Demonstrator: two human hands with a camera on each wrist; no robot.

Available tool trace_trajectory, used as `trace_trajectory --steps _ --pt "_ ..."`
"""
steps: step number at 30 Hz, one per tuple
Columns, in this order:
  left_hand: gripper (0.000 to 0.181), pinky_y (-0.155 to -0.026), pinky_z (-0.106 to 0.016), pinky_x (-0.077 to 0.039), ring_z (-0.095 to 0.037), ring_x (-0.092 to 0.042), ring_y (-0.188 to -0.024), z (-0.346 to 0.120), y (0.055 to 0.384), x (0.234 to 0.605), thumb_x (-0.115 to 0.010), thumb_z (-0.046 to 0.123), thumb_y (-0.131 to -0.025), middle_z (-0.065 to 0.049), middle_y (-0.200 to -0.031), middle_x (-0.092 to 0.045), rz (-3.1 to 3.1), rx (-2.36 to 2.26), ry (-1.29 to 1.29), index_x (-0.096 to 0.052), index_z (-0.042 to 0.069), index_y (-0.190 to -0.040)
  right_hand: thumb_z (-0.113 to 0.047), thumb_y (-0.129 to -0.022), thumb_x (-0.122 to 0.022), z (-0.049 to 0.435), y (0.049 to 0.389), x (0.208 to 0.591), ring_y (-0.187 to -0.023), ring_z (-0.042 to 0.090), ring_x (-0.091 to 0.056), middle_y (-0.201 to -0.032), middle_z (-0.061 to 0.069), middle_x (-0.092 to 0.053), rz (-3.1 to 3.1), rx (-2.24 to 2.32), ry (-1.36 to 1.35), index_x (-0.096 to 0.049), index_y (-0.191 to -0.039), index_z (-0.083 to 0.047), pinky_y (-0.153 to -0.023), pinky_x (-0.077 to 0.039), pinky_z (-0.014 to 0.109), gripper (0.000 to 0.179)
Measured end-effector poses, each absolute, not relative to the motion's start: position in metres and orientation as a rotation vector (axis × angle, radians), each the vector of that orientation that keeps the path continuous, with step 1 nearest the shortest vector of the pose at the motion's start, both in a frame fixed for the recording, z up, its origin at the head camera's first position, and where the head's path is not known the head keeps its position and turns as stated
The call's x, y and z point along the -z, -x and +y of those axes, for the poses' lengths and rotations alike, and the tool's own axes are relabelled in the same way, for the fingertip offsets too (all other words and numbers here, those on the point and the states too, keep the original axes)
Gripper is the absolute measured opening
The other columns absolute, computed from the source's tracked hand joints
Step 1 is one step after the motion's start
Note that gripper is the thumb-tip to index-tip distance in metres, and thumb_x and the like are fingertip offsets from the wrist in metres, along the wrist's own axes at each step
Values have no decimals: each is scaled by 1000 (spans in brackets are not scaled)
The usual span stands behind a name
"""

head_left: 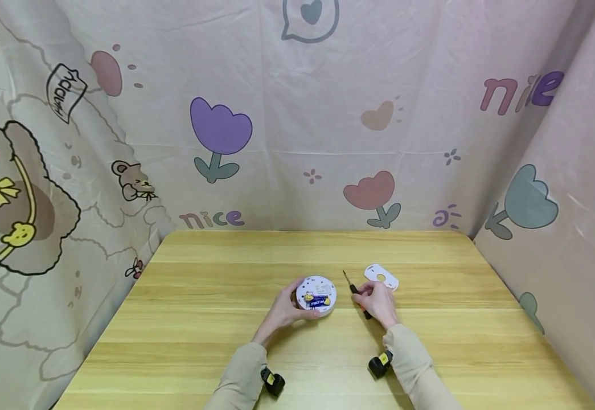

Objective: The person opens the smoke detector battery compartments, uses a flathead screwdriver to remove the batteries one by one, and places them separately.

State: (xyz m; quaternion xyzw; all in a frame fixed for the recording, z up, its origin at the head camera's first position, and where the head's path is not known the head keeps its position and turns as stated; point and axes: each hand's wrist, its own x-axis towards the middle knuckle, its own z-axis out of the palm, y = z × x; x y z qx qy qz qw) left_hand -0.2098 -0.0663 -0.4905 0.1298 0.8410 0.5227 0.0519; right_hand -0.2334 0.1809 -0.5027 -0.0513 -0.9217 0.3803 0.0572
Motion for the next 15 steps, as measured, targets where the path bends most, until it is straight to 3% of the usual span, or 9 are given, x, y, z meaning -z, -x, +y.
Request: trace_trajectory --steps 15 --pt "97 -104 -51 -32 -38 -38 -124 -67 210 490 -82 27 -58 -23 -137 -37 2554 -1589 -403 -30 4 -137 -28 -66 -76 181 234 505 -58 8 -52 -65 -3 -61 -2771 -1144 142 -65 -79 -12 -56 -40 21 23"
